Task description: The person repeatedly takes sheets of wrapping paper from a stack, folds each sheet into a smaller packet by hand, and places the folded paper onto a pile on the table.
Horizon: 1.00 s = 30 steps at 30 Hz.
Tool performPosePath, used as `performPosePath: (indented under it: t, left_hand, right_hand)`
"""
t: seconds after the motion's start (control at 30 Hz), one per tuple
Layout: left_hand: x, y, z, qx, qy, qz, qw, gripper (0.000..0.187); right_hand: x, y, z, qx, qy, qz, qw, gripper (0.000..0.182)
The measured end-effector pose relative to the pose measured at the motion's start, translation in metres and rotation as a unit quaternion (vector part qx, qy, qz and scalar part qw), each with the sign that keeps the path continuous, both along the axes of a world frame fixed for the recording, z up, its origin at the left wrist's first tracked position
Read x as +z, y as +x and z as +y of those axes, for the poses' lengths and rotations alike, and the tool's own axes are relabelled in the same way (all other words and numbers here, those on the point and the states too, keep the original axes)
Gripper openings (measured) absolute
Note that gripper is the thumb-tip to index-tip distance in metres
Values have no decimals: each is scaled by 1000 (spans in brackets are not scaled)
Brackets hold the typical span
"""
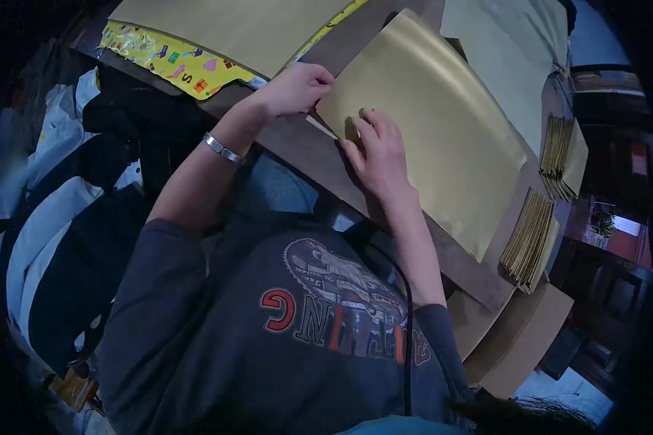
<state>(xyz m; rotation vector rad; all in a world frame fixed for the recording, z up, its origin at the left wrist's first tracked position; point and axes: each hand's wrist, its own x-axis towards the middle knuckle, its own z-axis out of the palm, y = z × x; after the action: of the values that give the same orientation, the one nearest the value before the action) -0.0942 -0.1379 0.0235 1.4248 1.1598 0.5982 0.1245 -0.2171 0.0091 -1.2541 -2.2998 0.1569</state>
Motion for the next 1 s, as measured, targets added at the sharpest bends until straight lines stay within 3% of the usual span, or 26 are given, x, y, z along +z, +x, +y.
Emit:
performPosePath:
  t: [0.3, 0.33, 0.43, 0.6, 0.7, 0.77, 1.0]
  left_hand:
    - [-8, -2, 3, -6, -32, -35, 999, 27]
    - [-8, -2, 3, -11, 31, 19, 999, 27]
    - [-9, -2, 4, -21, -4, 14, 1000, 28]
    - [-9, -5, 4, -38, -4, 12, 999, 28]
    - [-9, -5, 4, -38, -26, -14, 999, 28]
    - [-17, -6, 6, -40, 43, 9, 998, 28]
    - [2, -6, 0, -32, -55, -23, 998, 32]
  right_hand:
    - [0, -21, 16, 15, 13, 57, 998, 38]
    - [3, -25, 15, 4, 11, 35, 999, 37]
    - [0, -28, 18, 13, 32, 23, 999, 35]
    - [-4, -25, 21, 20, 50, 62, 997, 16]
    - [-3, -26, 21, 18, 53, 47, 997, 18]
    - [3, -30, 18, 15, 18, 50, 998, 21]
    - [3, -32, 20, 24, 54, 30, 998, 19]
